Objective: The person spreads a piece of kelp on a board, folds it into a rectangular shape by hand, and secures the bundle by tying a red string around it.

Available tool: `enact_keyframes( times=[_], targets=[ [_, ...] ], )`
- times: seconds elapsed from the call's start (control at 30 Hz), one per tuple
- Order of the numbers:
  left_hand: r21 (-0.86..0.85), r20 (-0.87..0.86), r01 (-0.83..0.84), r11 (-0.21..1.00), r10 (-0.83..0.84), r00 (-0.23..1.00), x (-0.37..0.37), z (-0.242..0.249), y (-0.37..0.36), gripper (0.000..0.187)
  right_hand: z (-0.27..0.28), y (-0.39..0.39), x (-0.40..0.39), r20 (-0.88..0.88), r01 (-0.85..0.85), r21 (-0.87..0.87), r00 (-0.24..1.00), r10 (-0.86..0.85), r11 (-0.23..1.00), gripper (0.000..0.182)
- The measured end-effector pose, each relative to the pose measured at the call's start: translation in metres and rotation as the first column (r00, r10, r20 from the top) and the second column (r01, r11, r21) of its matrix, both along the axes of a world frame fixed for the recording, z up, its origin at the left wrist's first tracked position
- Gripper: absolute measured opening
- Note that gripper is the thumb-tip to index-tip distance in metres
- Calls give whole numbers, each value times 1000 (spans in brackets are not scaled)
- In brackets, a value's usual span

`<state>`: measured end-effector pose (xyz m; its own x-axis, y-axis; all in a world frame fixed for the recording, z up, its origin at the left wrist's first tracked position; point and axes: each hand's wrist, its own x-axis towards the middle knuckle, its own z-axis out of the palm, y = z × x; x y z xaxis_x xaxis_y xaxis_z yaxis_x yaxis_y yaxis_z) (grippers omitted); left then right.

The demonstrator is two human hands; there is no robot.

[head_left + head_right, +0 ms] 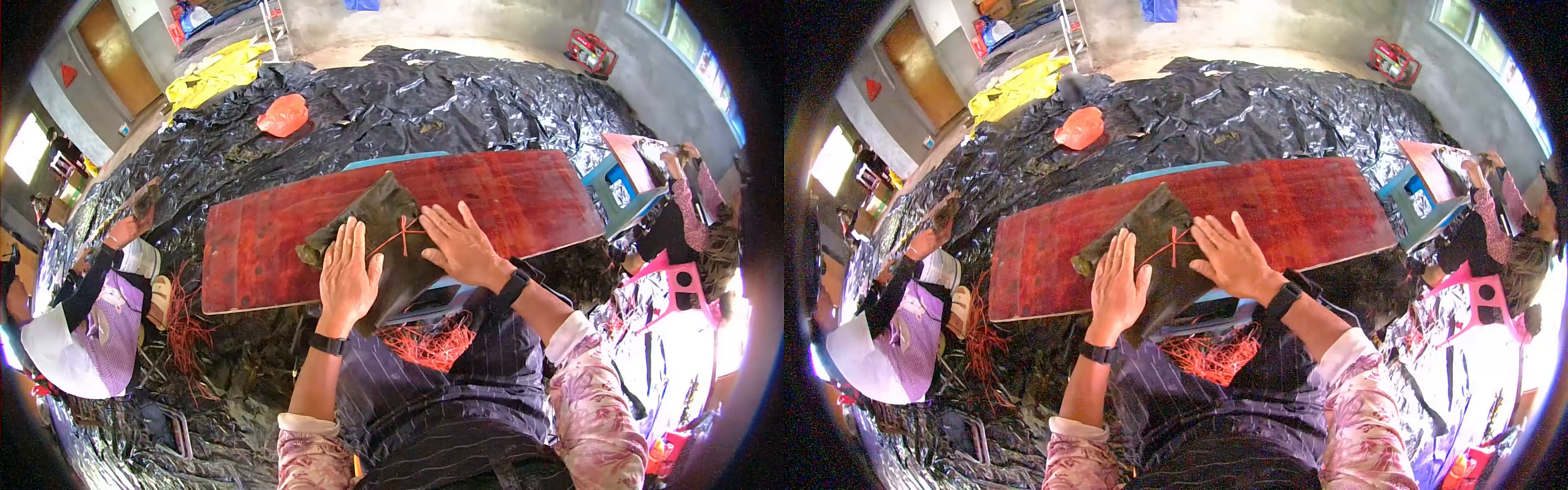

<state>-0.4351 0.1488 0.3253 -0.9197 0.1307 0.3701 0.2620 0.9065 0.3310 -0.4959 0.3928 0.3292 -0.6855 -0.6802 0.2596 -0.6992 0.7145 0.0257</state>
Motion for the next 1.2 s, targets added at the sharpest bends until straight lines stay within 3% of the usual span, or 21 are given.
enact_keyframes(
  times=[0.13,0.2,0.27,0.33,0.47,0.53,0.67,0.73,0.8,0.9,1.0,1.2],
  targets=[
    [5,-16,4,1000,-4,1000,-2,-1,0,58,9,14,-8,18,171,70,985,-172,983,63],
    [-1,-20,-5,1000,5,1000,-2,-2,1,58,17,11,-4,25,216,22,976,-216,976,62],
    [-6,-9,-20,1000,20,1000,-1,-3,2,59,20,0,8,-48,52,-137,997,-59,989,62],
    [-15,-24,-13,1000,12,1000,-1,-1,2,59,23,-14,17,27,-89,-122,995,93,989,66],
    [-4,-9,-3,1000,3,1000,4,-1,-6,62,5,-16,14,145,-51,-74,988,61,996,71],
    [-97,7,-45,994,46,999,17,1,-15,67,5,-9,12,165,-46,-58,985,55,997,73],
    [-100,117,-187,977,198,973,41,1,-50,77,2,-3,12,184,-21,-71,982,34,997,75],
    [-97,84,-279,955,288,954,44,12,-59,83,0,-5,11,162,-17,-75,986,29,997,75],
    [-75,40,-258,963,262,964,42,29,-55,82,-3,-6,11,158,-13,-79,987,26,997,75],
    [-34,7,-84,996,84,996,26,39,-31,78,-5,-6,10,140,-9,-83,990,21,996,76],
    [-74,95,7,997,1,995,3,14,-18,75,0,-6,11,151,-7,-90,988,20,996,76],
    [-211,175,-132,969,170,970,21,11,-52,79,0,-4,11,147,-16,-126,989,35,992,75]
  ],
)
